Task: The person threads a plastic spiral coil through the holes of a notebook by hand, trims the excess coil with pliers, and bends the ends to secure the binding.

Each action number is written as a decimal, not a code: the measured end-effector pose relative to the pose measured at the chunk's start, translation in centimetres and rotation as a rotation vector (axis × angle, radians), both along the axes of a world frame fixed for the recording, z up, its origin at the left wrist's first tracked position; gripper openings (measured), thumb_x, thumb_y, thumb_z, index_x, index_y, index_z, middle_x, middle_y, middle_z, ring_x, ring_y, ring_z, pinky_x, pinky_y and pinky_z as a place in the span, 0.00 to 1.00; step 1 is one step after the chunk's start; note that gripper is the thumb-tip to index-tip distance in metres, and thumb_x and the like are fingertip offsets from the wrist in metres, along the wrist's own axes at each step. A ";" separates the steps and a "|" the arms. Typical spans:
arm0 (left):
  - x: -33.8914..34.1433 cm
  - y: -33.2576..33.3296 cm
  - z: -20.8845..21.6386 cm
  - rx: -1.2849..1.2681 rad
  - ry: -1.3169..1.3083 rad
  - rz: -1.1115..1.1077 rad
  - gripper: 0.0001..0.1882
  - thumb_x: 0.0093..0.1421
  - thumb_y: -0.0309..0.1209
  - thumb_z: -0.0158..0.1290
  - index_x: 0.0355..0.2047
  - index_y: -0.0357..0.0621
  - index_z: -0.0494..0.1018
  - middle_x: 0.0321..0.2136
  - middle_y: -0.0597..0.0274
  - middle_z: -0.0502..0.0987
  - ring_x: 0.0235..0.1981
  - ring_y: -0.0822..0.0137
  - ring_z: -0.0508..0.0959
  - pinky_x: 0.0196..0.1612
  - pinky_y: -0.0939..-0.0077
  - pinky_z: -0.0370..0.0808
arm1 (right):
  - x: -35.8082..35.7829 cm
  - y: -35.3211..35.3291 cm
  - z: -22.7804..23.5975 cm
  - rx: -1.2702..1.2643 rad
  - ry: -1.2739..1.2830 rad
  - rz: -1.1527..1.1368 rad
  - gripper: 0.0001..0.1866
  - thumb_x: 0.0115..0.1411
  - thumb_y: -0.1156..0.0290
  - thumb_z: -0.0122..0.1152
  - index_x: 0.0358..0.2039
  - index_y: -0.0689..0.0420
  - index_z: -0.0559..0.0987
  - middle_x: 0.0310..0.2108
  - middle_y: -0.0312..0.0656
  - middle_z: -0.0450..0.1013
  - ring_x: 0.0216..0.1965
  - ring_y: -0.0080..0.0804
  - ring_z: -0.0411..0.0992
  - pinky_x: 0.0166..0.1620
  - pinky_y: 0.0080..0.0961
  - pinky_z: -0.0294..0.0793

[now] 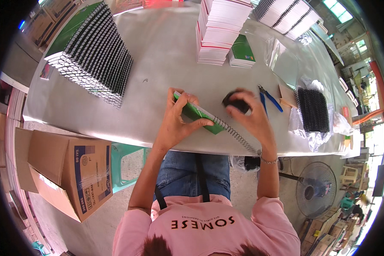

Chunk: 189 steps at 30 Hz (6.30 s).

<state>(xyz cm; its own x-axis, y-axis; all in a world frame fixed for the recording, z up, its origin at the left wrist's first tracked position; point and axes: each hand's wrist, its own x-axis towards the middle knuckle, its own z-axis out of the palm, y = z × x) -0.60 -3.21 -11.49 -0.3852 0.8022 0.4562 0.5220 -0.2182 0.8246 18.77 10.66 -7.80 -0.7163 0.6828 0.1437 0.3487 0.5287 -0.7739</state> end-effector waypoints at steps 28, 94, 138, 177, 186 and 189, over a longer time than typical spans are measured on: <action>3.6 -0.2 1.0 -0.040 -0.048 0.318 0.27 0.46 0.36 0.72 0.40 0.40 0.70 0.42 0.55 0.67 0.50 0.53 0.63 0.53 0.58 0.64 | 6.3 4.5 0.5 0.767 -0.391 -0.611 0.30 0.60 0.67 0.60 0.63 0.51 0.67 0.52 0.49 0.61 0.55 0.46 0.63 0.59 0.46 0.60; 4.2 0.1 -0.3 0.008 0.008 0.353 0.25 0.48 0.29 0.70 0.41 0.42 0.68 0.42 0.53 0.63 0.49 0.51 0.63 0.51 0.57 0.63 | 0.5 -8.3 -0.1 -1.344 0.338 0.263 0.26 0.69 0.42 0.46 0.39 0.56 0.69 0.22 0.35 0.62 0.17 0.21 0.61 0.22 0.20 0.63; -0.2 -0.5 -1.1 -0.069 -0.296 -0.045 0.61 0.35 0.30 0.77 0.64 0.46 0.49 0.54 0.57 0.59 0.53 0.57 0.64 0.58 0.63 0.65 | 0.3 -0.3 2.9 -0.207 -0.210 0.231 0.21 0.50 0.61 0.74 0.43 0.56 0.81 0.46 0.39 0.73 0.45 0.29 0.71 0.43 0.25 0.70; -1.4 -1.2 -1.6 -0.169 -0.432 -0.207 0.53 0.39 0.23 0.73 0.63 0.52 0.54 0.55 0.59 0.61 0.58 0.57 0.64 0.61 0.65 0.60 | -0.9 -4.2 6.7 -0.309 0.044 0.378 0.22 0.51 0.59 0.74 0.41 0.60 0.81 0.49 0.43 0.73 0.52 0.33 0.69 0.56 0.29 0.64; -0.6 -1.2 -0.3 -0.119 -0.366 -0.203 0.43 0.49 0.21 0.67 0.62 0.47 0.55 0.49 0.64 0.60 0.51 0.68 0.62 0.56 0.73 0.60 | -1.1 -1.5 3.7 -0.701 0.149 0.314 0.27 0.57 0.58 0.70 0.50 0.64 0.76 0.45 0.38 0.74 0.42 0.22 0.71 0.45 0.20 0.71; -0.6 -1.2 -0.5 -0.082 -0.344 -0.224 0.39 0.53 0.23 0.65 0.60 0.47 0.54 0.49 0.64 0.59 0.52 0.69 0.61 0.58 0.73 0.58 | -0.5 -1.0 3.1 -0.852 0.200 0.350 0.28 0.58 0.59 0.69 0.52 0.64 0.75 0.44 0.35 0.74 0.42 0.18 0.71 0.46 0.18 0.71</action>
<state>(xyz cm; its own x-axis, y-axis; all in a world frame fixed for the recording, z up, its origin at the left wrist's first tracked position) -1.19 -4.45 -11.98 -0.3164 0.9116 0.2625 0.1599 -0.2215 0.9620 18.23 9.66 -4.68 -0.9168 0.3650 -0.1620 0.0958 -0.1929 -0.9765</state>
